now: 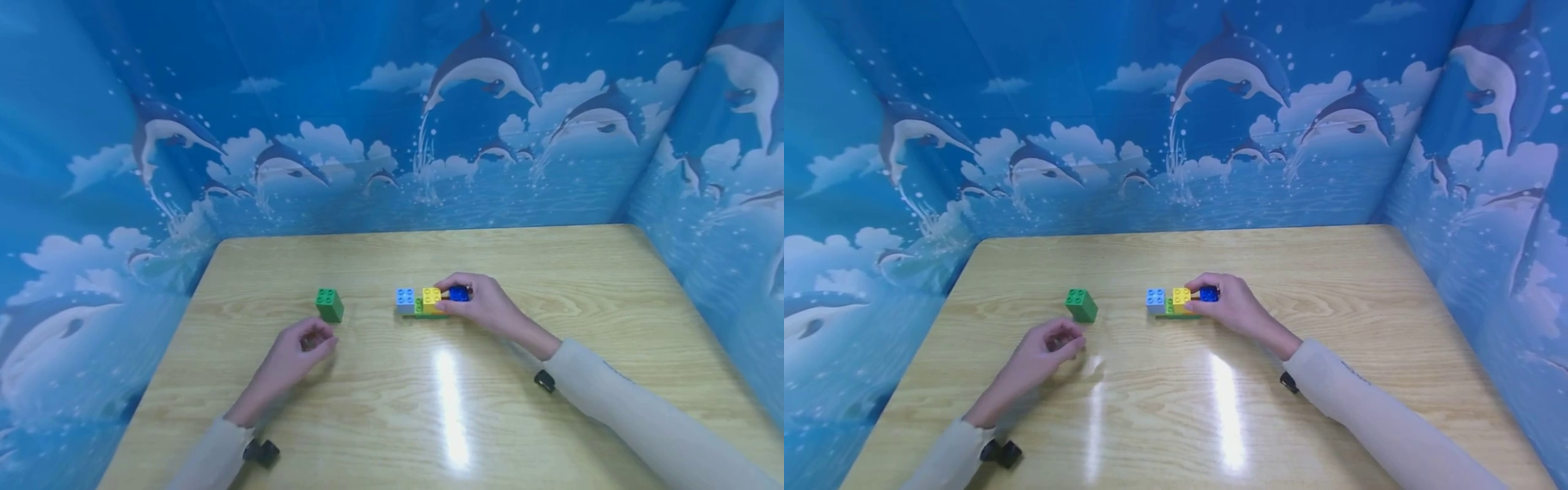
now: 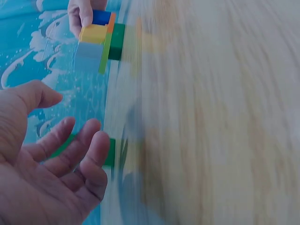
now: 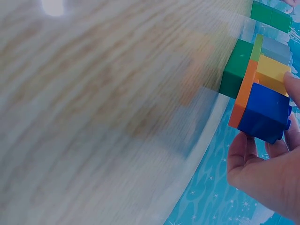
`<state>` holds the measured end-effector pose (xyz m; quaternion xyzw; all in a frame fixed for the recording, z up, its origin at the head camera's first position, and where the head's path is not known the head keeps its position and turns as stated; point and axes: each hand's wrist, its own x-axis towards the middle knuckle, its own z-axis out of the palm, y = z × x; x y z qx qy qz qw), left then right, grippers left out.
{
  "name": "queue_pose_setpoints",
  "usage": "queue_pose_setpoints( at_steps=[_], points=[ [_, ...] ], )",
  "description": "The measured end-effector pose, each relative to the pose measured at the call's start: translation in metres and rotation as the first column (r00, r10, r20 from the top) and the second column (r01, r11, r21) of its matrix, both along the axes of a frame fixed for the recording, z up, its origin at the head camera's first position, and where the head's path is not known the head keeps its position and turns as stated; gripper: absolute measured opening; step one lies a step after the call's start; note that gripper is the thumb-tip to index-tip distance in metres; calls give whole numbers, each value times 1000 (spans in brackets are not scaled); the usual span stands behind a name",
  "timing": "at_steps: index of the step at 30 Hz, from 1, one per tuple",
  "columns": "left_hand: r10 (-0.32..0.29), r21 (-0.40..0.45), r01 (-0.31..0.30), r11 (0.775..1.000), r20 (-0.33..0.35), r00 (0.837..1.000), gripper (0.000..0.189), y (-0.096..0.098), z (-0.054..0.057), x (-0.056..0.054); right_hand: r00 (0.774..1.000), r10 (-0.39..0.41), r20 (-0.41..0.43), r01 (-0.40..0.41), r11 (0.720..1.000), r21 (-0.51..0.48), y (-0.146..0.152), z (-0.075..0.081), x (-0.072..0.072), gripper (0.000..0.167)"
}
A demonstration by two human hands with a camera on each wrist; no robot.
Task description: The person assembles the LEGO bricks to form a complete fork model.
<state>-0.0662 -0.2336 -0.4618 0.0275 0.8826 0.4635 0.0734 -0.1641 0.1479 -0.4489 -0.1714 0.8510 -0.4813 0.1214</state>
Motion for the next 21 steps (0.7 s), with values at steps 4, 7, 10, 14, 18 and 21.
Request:
queue_pose_setpoints(
  at_steps=[4,7,10,14,18,21],
  points=[
    [84,35,-84,996,3,996,19,-10,-2,0,1000,0,-7,0,1000,5,-1,1,1,39],
    [126,66,-126,990,4,992,23,-15,-3,-2,1000,-5,-4,5,1000,7,-1,2,2,38],
    [144,78,-144,987,0,990,32,-18,-4,-6,1000,-9,3,9,1000,5,-1,2,2,38],
    [154,105,-153,983,6,988,49,-21,-6,-11,1000,-9,5,9,1000,0,-2,1,2,39],
    [153,127,-156,980,29,988,64,-22,-5,-17,1000,-9,3,9,1000,-2,-2,0,2,38],
    [149,140,-152,978,31,988,68,-22,-5,-21,1000,-9,6,9,1000,-3,-1,0,2,38]
  ],
)
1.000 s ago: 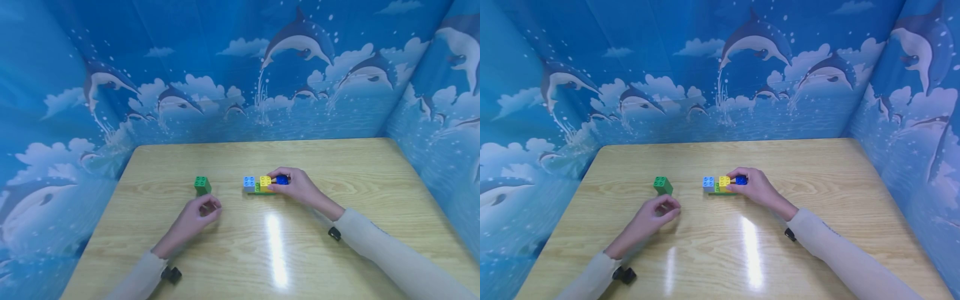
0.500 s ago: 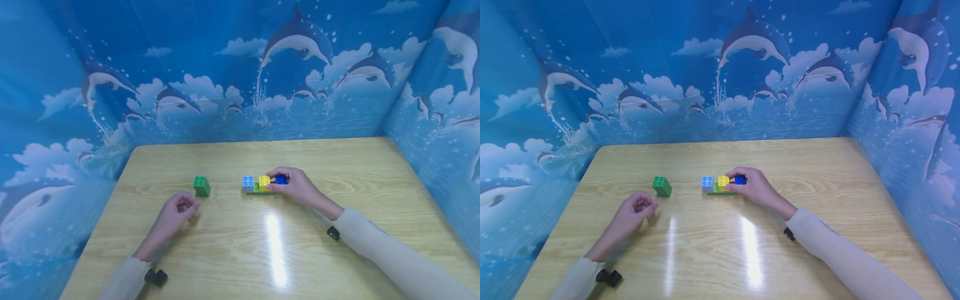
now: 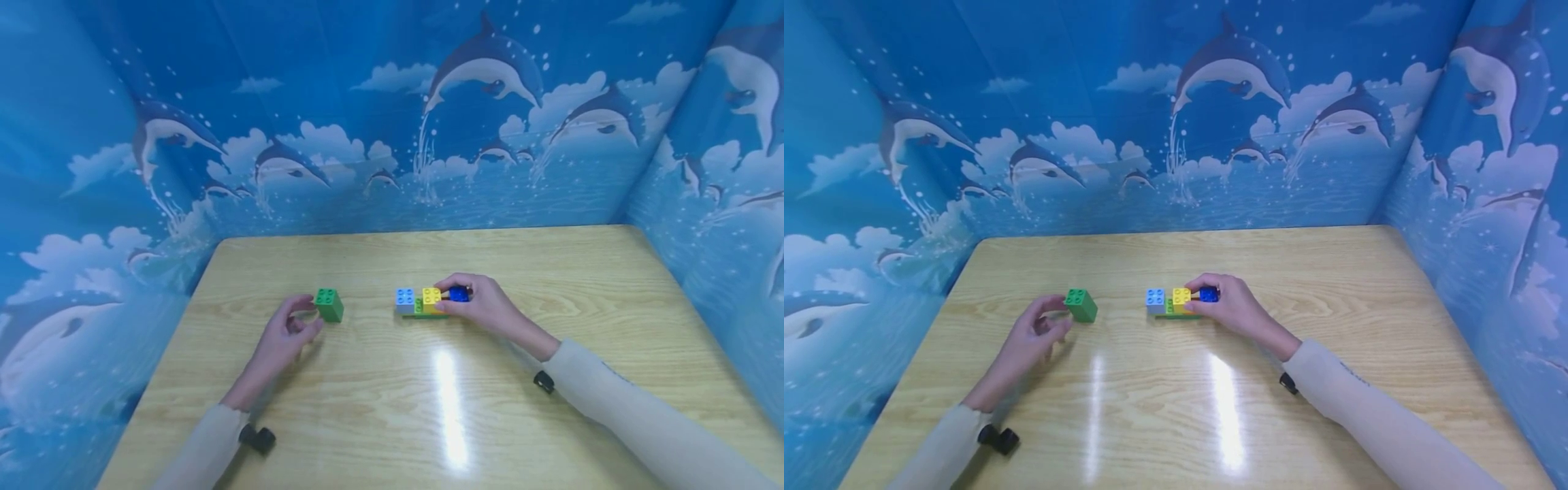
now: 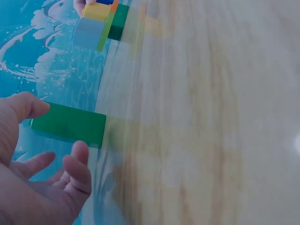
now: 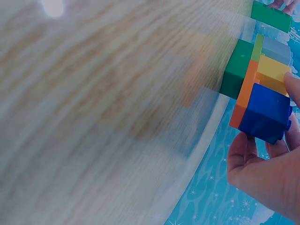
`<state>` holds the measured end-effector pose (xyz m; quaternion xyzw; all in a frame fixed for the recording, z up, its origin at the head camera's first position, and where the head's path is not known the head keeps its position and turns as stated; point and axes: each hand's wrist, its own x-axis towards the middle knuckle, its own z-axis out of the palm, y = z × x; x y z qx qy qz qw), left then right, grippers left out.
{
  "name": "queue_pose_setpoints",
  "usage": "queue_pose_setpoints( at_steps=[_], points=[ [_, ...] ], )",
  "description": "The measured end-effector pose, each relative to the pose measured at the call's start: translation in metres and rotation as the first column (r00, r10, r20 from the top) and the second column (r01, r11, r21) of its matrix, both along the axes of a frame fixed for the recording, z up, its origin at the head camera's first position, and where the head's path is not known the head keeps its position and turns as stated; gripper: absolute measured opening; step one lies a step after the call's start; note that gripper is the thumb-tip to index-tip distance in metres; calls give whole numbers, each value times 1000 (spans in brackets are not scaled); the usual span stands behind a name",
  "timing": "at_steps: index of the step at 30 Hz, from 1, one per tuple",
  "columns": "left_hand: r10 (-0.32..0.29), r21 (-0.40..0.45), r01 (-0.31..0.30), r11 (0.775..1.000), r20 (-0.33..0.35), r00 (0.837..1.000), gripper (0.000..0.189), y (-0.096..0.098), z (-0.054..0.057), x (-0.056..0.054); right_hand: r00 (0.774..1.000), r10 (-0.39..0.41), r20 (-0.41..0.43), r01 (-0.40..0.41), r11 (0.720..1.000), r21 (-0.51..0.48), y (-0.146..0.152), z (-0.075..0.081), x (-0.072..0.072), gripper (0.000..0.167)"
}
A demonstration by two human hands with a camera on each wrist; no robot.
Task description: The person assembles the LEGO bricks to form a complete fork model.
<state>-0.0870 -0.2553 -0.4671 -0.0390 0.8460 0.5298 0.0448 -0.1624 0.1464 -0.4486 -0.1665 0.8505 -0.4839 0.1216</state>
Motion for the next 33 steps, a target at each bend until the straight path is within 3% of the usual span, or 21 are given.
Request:
queue_pose_setpoints(
  at_steps=[11,19,25,33],
  points=[
    [-72,79,73,994,-21,997,72,-2,-9,-16,1000,9,-2,-9,1000,-5,0,-2,-1,38],
    [-109,169,106,980,11,994,67,-2,-9,-25,1000,-1,-6,1,1000,1,0,-1,0,38],
    [-112,160,108,981,18,994,59,-3,-9,-27,1000,-1,-1,1,1000,-7,0,-1,1,37],
    [-166,140,166,976,-16,986,50,-5,-12,-31,1000,-3,3,3,1000,-18,1,-1,1,37]
  ],
)
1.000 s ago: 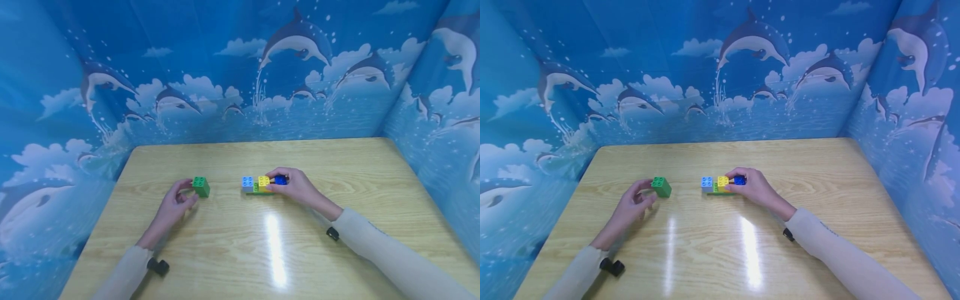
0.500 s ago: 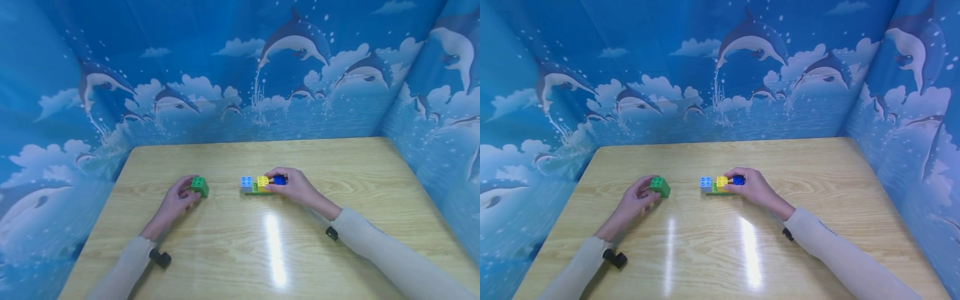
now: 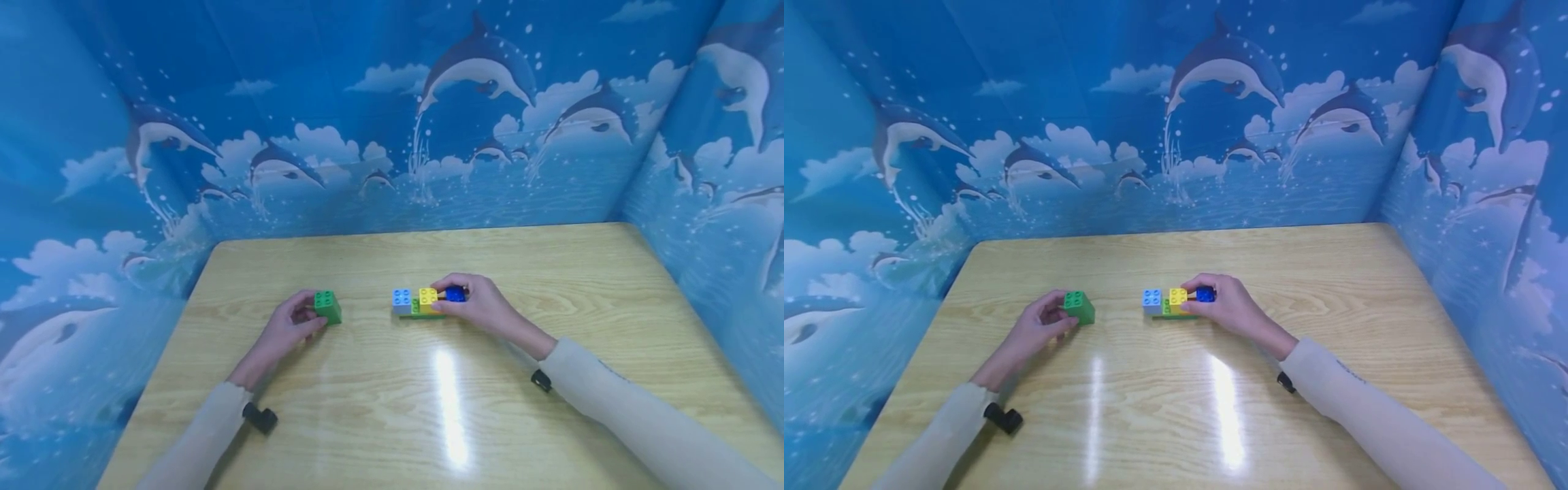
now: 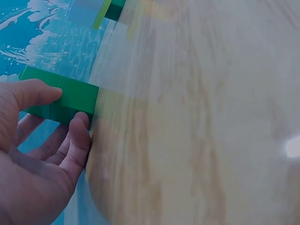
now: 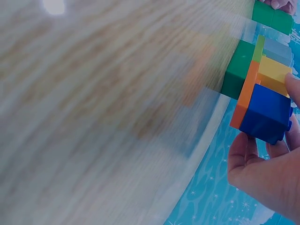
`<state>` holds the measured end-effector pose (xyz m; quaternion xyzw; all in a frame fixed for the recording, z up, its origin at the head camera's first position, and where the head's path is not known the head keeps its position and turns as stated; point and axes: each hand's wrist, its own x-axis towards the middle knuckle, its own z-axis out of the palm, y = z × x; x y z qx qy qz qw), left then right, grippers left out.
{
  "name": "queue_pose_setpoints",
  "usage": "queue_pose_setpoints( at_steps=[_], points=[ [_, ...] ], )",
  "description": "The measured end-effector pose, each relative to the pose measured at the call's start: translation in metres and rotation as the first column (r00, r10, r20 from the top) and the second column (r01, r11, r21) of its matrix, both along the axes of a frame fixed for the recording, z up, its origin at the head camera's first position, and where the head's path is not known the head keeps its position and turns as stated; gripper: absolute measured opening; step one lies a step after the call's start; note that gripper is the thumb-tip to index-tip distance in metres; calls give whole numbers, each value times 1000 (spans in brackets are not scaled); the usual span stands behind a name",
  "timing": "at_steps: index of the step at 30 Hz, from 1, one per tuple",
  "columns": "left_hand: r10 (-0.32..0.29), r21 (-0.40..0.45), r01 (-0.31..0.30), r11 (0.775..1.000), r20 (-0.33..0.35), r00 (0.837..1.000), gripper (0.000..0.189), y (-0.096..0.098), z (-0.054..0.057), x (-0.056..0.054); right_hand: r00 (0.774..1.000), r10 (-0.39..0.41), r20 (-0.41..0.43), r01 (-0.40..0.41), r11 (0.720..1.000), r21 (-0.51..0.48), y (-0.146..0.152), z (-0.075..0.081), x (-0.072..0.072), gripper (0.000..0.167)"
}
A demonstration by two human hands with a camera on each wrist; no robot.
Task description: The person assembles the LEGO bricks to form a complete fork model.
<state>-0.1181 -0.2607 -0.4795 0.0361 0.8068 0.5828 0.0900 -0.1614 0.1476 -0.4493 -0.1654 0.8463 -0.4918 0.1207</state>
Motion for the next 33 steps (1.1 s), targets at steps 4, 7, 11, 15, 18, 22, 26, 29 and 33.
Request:
queue_pose_setpoints(
  at_steps=[4,7,11,15,18,22,26,29,33],
  points=[
    [-19,1,19,1000,-8,1000,50,0,0,-1,1000,1,0,-1,1000,3,0,1,0,37],
    [-29,-4,29,1000,-4,1000,50,2,1,0,1000,-2,0,2,1000,7,0,0,-1,38],
    [-39,-31,39,999,-6,999,49,7,4,2,1000,-1,-1,1,1000,9,0,1,-1,38],
    [-65,-75,61,995,-43,997,48,12,5,5,1000,0,-2,0,1000,10,0,0,-1,38],
    [-83,-81,78,994,-60,995,47,15,4,6,1000,-2,-2,2,1000,12,-1,-1,-1,38],
    [-88,-66,83,994,-65,994,47,20,3,7,1000,-6,-4,6,1000,11,-1,0,0,37],
    [-75,-34,73,997,-57,996,47,25,3,9,1000,-6,-3,7,1000,8,-2,0,0,37],
    [-63,-16,62,998,-60,996,46,30,4,11,1000,-7,-4,7,1000,11,-2,1,0,37],
    [-73,-9,72,997,-78,994,46,37,5,14,1000,-5,-7,5,1000,13,-2,1,0,37]
  ],
)
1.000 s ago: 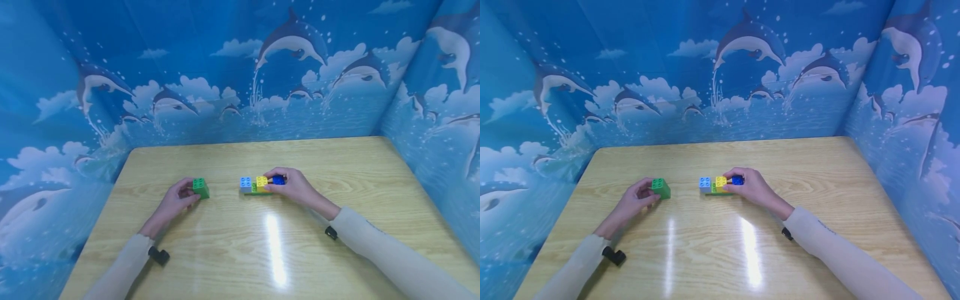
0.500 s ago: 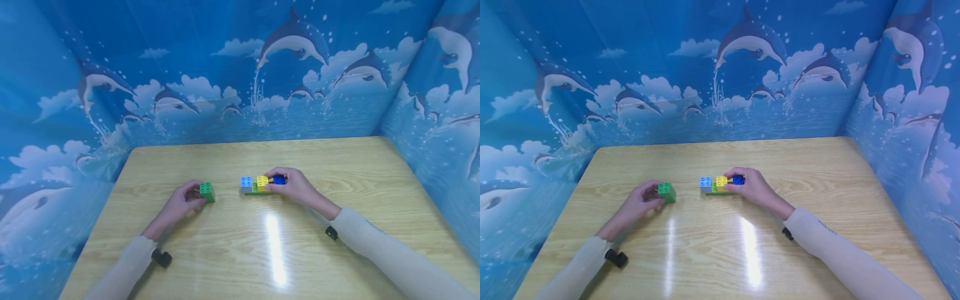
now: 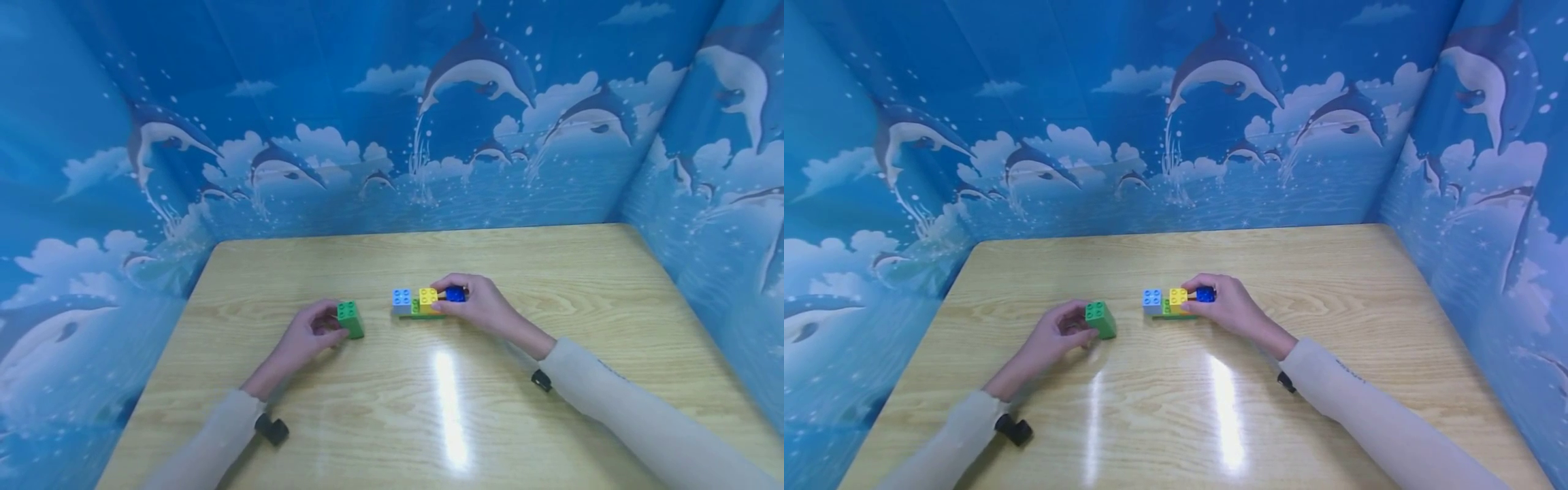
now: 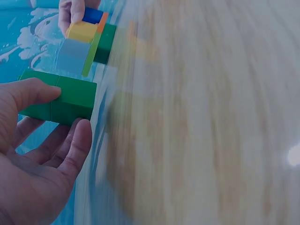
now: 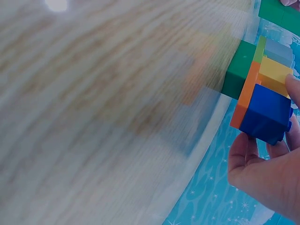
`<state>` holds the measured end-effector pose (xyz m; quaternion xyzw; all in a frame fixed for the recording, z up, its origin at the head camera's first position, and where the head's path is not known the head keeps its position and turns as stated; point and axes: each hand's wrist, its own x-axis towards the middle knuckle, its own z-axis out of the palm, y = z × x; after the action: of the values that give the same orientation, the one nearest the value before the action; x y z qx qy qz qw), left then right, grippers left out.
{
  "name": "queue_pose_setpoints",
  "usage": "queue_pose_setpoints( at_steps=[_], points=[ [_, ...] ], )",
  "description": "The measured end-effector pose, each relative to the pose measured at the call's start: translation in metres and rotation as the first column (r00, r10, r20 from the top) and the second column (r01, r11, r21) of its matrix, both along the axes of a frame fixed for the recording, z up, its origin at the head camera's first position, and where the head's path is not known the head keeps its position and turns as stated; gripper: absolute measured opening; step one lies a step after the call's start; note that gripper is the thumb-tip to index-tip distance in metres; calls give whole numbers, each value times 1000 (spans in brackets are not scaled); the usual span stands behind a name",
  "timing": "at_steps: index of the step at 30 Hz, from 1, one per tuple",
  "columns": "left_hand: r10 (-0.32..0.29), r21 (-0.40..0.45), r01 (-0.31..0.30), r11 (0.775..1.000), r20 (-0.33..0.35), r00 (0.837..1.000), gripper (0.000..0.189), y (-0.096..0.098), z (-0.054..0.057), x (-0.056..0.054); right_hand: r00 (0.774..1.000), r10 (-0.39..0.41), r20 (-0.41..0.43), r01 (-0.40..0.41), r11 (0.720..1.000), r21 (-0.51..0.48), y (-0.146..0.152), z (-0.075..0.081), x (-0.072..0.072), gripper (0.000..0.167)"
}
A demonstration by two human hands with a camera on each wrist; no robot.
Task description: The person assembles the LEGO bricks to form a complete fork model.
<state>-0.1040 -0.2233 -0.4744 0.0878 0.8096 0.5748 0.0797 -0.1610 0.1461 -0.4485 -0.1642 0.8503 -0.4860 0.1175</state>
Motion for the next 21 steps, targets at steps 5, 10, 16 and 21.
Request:
queue_pose_setpoints(
  at_steps=[5,10,16,21],
  points=[
    [-18,12,18,1000,11,1000,46,12,1,4,1000,2,-3,-3,1000,-3,0,0,0,37],
    [-31,4,31,1000,9,999,45,26,2,7,1000,3,-1,-3,1000,-10,0,1,0,37],
    [-44,-57,43,997,-18,999,42,42,-1,12,1000,-2,4,2,1000,-14,1,-1,0,38],
    [-66,-69,64,996,-28,997,42,55,-4,14,1000,-3,0,3,1000,-9,1,-3,0,38]
  ],
)
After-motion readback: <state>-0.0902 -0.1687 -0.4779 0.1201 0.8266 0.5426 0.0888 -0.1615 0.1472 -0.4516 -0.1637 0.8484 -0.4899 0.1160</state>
